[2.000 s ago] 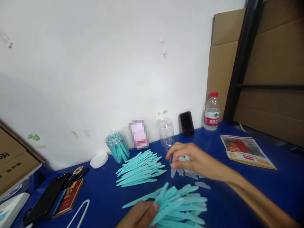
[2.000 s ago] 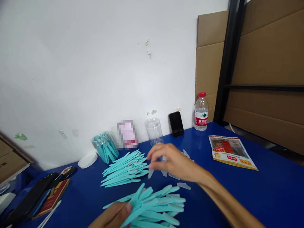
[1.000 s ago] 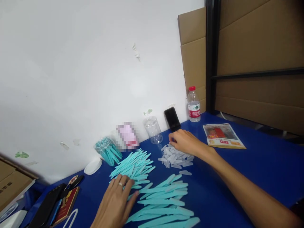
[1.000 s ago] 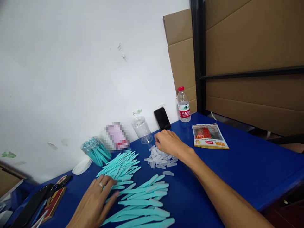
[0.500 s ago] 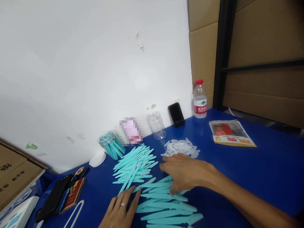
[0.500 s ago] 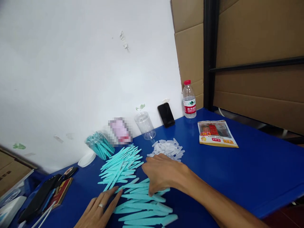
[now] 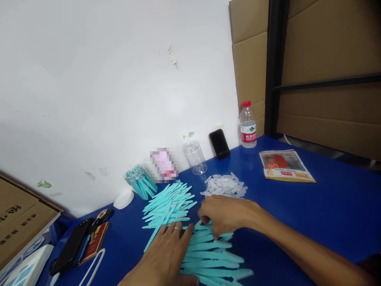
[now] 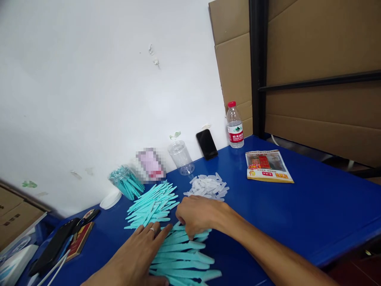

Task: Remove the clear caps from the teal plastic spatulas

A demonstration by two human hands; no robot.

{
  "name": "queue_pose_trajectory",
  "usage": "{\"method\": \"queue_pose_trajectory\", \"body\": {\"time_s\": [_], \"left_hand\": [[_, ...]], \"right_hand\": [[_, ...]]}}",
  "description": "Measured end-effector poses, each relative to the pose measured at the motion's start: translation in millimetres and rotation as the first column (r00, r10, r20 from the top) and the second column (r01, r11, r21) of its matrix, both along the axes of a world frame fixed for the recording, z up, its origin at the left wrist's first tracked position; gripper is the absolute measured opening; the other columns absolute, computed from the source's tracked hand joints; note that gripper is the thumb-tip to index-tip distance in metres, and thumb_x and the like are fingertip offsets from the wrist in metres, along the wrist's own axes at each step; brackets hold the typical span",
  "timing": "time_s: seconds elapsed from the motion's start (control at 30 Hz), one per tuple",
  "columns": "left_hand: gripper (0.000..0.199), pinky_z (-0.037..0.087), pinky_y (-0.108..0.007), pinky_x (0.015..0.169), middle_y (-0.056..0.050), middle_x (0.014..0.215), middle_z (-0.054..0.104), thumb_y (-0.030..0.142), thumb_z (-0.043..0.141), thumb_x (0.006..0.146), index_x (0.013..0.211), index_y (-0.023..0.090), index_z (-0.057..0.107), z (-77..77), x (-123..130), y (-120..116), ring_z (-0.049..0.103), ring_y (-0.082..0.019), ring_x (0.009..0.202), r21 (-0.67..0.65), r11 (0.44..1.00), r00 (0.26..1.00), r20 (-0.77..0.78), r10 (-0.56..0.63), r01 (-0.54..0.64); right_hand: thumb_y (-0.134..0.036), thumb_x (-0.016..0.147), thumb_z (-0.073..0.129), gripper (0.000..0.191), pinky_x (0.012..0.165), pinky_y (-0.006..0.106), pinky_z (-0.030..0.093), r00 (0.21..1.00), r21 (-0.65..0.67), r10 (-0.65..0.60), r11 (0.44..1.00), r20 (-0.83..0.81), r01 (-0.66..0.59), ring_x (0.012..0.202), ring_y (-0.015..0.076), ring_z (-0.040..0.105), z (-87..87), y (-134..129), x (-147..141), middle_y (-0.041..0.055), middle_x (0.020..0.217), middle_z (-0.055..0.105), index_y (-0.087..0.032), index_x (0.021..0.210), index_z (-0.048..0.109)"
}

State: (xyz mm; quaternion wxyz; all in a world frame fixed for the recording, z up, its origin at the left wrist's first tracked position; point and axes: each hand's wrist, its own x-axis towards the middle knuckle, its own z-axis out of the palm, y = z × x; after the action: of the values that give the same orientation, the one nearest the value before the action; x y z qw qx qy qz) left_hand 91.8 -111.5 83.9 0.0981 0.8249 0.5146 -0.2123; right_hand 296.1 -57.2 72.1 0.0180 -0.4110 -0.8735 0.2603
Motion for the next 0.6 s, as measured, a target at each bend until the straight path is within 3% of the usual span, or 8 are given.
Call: {"method": "queue_pose_trajectory", "body": {"time_s": [0.1,0.3,0.4,0.6], "left_hand": [[0.077,0.028,-0.056,0.111,-0.023,0.147,0.041,0.039,0.07,0.07,0.14,0.016,0.048,6.0,16,1,0.035,-0.039,0.136,0.032,0.998,0.998,-0.045,-0.047,0.048],[0.062,0.037,-0.054,0.104,-0.022,0.128,0.058,0.027,0.055,0.07,0.129,0.006,0.055,-16.4,23,3,0.05,-0.039,0.12,0.151,0.977,0.988,-0.066,-0.141,0.15],[0.057,0.043,-0.052,0.097,-0.018,0.116,0.063,0.019,0.049,0.068,0.123,0.007,0.059,-16.8,29,4,0.056,-0.035,0.109,0.167,0.977,0.99,-0.057,-0.127,0.135],[0.052,0.048,-0.047,0.091,-0.015,0.112,0.064,0.016,0.05,0.067,0.118,0.011,0.059,-23.1,32,5,0.058,-0.032,0.104,0.133,0.991,0.999,-0.033,-0.013,0.017]], "right_hand": [[-0.03,0.066,0.071,0.03,0.047,0.023,0.032,0.998,-0.009,0.052,0.999,0.024,-0.051,0.073,0.0194,0.062,-0.2,3,-2,0.0043,0.083,0.07,-0.02,0.094,0.073],[-0.033,0.067,0.069,0.03,0.047,0.021,0.034,0.995,-0.013,0.097,0.995,-0.026,-0.097,0.072,0.0178,0.06,-8.9,8,-6,0.0039,0.084,0.07,-0.019,0.093,0.072],[-0.033,0.067,0.069,0.029,0.049,0.021,0.035,0.989,0.016,0.127,0.992,-0.07,-0.126,0.072,0.0169,0.06,-11.8,10,-6,0.0033,0.083,0.07,-0.018,0.092,0.072],[-0.027,0.07,0.069,0.016,0.048,0.019,0.036,0.97,-0.023,0.161,0.986,-0.181,-0.168,0.063,0.0124,0.058,-12.4,8,-6,-0.0007,0.069,0.068,-0.016,0.081,0.073]]}}
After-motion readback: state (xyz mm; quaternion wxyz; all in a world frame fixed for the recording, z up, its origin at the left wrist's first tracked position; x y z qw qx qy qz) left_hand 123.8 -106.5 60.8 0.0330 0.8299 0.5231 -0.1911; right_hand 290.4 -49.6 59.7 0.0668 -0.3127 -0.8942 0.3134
